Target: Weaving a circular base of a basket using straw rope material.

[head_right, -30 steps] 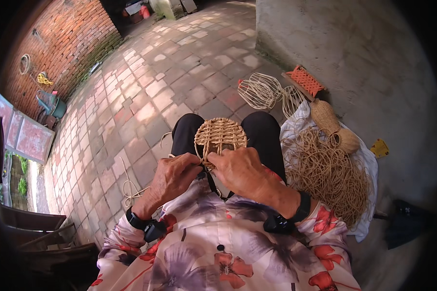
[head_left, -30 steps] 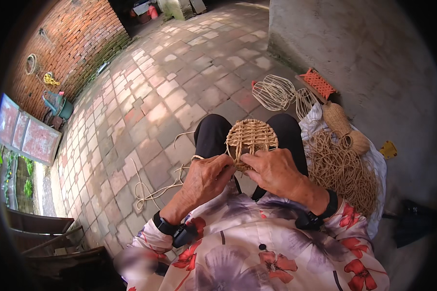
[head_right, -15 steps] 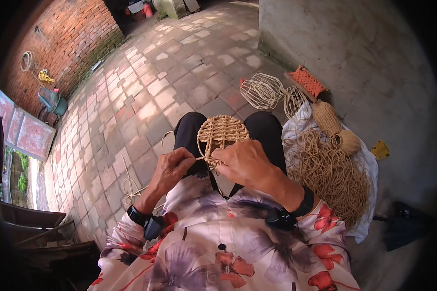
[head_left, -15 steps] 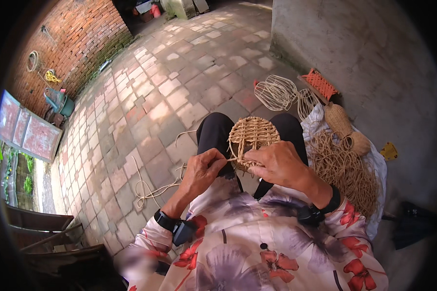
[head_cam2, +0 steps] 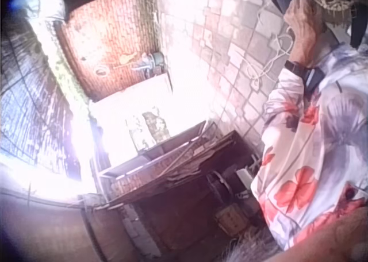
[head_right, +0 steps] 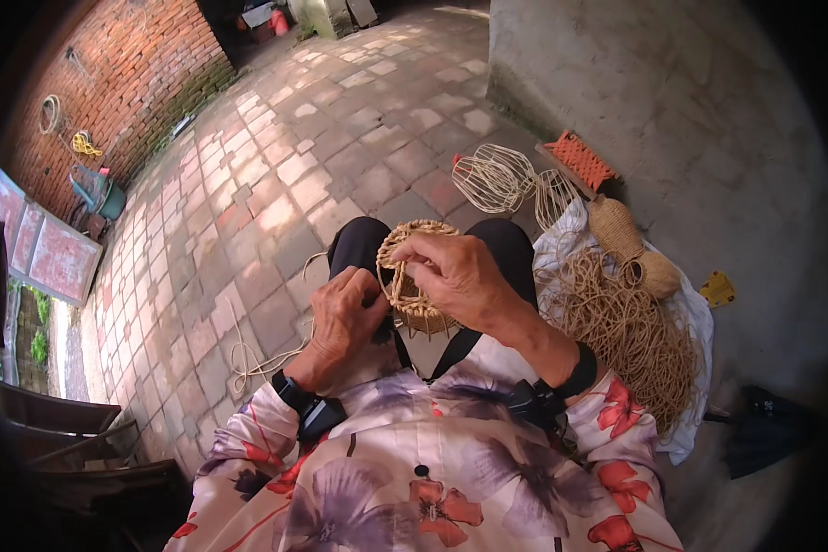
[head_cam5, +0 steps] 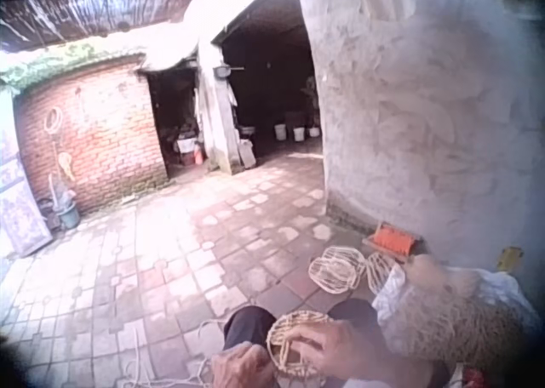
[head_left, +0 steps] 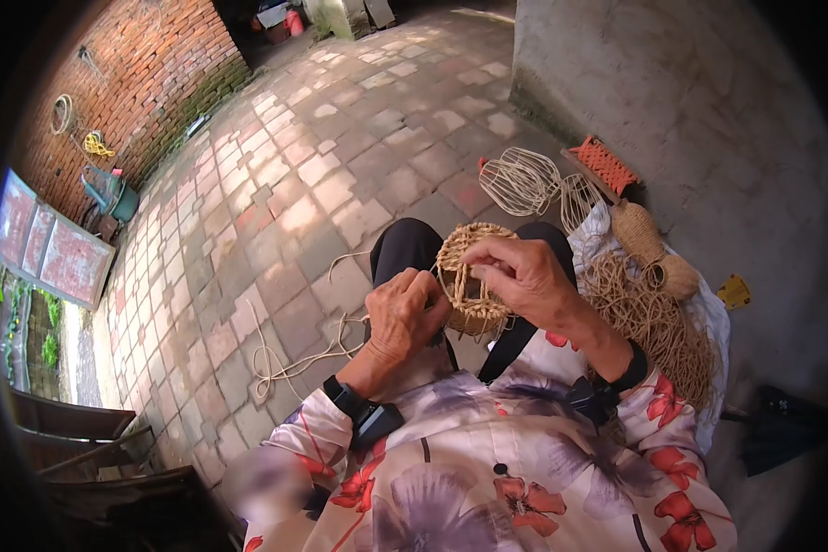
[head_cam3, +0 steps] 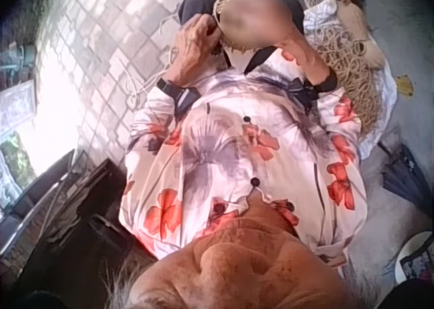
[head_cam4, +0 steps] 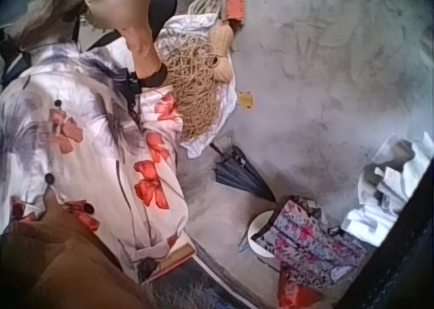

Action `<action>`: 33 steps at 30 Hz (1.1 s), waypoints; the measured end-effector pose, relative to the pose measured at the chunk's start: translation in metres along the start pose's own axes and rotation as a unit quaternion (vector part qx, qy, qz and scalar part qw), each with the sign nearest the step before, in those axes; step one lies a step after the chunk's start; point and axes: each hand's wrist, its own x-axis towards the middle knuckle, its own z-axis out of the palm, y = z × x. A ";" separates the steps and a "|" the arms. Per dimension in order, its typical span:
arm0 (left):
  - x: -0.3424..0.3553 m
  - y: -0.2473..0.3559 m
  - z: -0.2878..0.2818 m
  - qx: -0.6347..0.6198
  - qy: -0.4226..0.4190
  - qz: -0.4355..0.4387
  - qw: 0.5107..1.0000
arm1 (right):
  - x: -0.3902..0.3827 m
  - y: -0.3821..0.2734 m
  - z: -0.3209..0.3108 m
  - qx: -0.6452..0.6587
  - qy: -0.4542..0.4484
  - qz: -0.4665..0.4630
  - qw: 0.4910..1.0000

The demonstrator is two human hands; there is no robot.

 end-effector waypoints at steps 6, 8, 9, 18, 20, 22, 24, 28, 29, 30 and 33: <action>-0.001 -0.002 0.016 -0.071 0.018 -0.057 0.996 | 0.021 0.003 0.018 -0.249 -0.073 -0.201 0.944; -0.004 -0.004 0.018 -0.092 0.025 -0.064 0.993 | 0.021 -0.007 0.024 -0.298 -0.122 -0.196 0.926; -0.005 -0.005 0.019 -0.083 0.036 -0.052 0.995 | 0.020 -0.011 0.028 -0.350 -0.135 -0.186 0.908; -0.004 0.003 0.015 -0.104 0.028 -0.084 0.991 | 0.031 -0.001 0.027 -0.311 -0.181 -0.129 0.924; -0.005 0.003 0.015 -0.114 0.012 -0.098 0.989 | 0.037 0.004 0.025 -0.182 -0.171 -0.070 0.966; -0.006 0.001 0.013 -0.129 0.003 -0.106 0.986 | 0.036 0.001 0.021 -0.143 -0.179 -0.051 0.972; -0.007 0.001 0.011 -0.148 -0.007 -0.113 0.983 | 0.033 0.003 0.023 -0.101 -0.181 -0.028 0.978; -0.001 0.009 -0.001 -0.207 -0.049 -0.116 0.970 | 0.012 0.007 0.040 -0.175 -0.074 -0.111 0.976; 0.003 0.010 -0.005 -0.235 -0.060 -0.101 0.965 | 0.006 0.006 0.042 -0.174 -0.069 -0.110 0.976; 0.000 0.008 -0.010 -0.234 -0.064 -0.097 0.965 | -0.001 0.006 0.043 -0.168 -0.036 -0.122 0.978; -0.005 0.004 -0.021 -0.289 -0.091 -0.201 0.932 | -0.016 0.008 0.041 -0.178 0.023 -0.192 0.965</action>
